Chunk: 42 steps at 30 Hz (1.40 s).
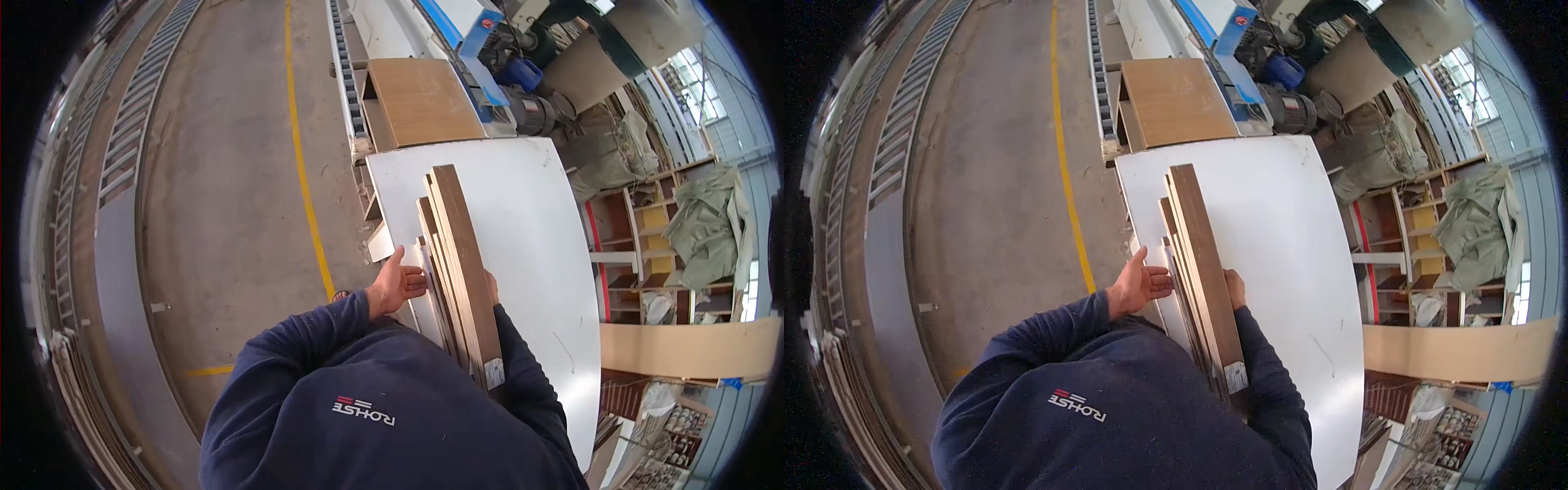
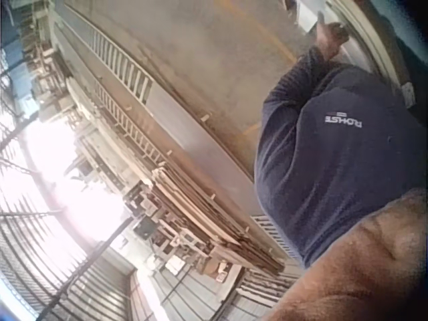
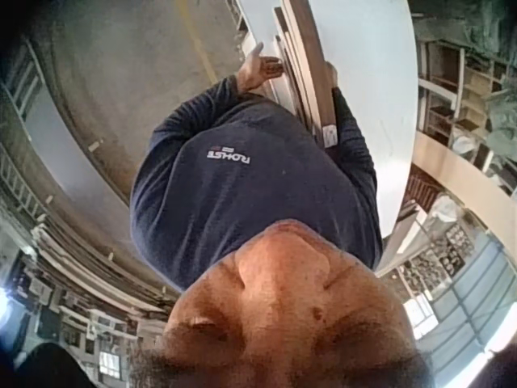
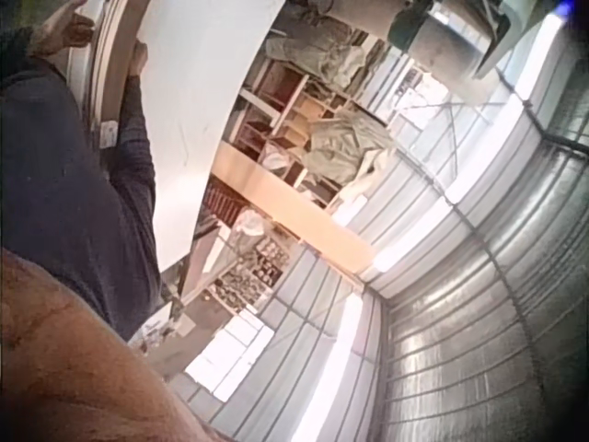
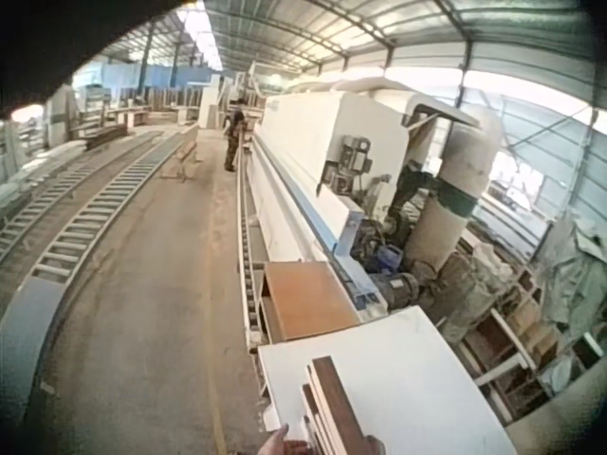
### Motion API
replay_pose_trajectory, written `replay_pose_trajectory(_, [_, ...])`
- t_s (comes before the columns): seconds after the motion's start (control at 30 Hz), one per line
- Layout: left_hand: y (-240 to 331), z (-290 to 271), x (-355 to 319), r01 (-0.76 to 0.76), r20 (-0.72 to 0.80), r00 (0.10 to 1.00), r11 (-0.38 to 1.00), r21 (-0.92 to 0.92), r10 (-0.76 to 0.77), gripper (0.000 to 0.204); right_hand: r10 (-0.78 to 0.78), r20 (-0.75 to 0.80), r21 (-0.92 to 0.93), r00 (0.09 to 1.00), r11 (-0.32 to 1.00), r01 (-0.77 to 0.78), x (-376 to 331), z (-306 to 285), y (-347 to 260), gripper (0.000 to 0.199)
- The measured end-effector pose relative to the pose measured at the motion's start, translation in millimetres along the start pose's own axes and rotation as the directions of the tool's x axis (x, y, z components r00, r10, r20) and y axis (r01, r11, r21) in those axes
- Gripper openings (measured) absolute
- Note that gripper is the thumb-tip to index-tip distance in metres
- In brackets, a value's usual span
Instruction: The person feeds wooden boards into an edge-banding machine one by one, retrieves them as they exit, and stacks them together on the workbench.
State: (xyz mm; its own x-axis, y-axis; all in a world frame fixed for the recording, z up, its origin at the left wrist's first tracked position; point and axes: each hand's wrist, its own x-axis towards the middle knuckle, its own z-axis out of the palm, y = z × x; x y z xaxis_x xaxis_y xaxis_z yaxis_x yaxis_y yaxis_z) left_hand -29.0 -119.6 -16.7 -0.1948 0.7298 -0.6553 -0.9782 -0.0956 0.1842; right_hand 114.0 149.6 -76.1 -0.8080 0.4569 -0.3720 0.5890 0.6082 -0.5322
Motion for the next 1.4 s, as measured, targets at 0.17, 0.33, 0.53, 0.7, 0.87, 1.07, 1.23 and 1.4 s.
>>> replay_pose_trajectory(0.17, [-8,-3,-4,-0.01,-0.039,0.999,0.999,-0.034,0.008,0.084,-0.09,-0.042,0.076,0.995,0.993,0.093,-17,-11,-39,0.034])
replay_pose_trajectory(0.33, [-11,-9,-3,-0.086,-0.14,0.986,0.994,0.063,0.094,0.063,-0.057,-0.025,0.223,0.998,0.973,0.061,-42,-36,-71,0.035])
replay_pose_trajectory(0.53, [6,-40,28,-0.416,-0.312,0.786,0.83,0.372,0.534,0.046,0.04,0.085,0.463,0.996,0.883,-0.075,-47,-50,-63,0.034])
replay_pose_trajectory(0.7, [80,-53,87,-0.516,-0.221,0.71,0.708,0.483,0.669,0.045,0.077,0.137,0.502,0.988,0.854,-0.137,-30,-49,-50,0.034])
replay_pose_trajectory(0.87, [115,-25,120,-0.484,-0.305,0.54,0.586,0.65,0.784,0.047,0.089,0.127,0.598,0.988,0.788,-0.147,-16,-50,-51,0.027])
replay_pose_trajectory(1.07, [105,1,120,-0.365,-0.423,0.334,0.529,0.766,0.842,0.048,0.209,0.097,0.507,0.973,0.831,-0.229,-2,-56,-57,0.022])
replay_pose_trajectory(1.23, [108,5,116,-0.344,-0.442,0.316,0.536,0.771,0.839,0.05,0.292,0.122,0.703,0.949,0.649,-0.29,7,-56,-57,0.017])
replay_pose_trajectory(1.4, [108,7,115,-0.34,-0.46,0.314,0.55,0.763,0.831,0.052,0.275,0.009,0.644,0.962,0.734,-0.216,12,-52,-49,0.013])
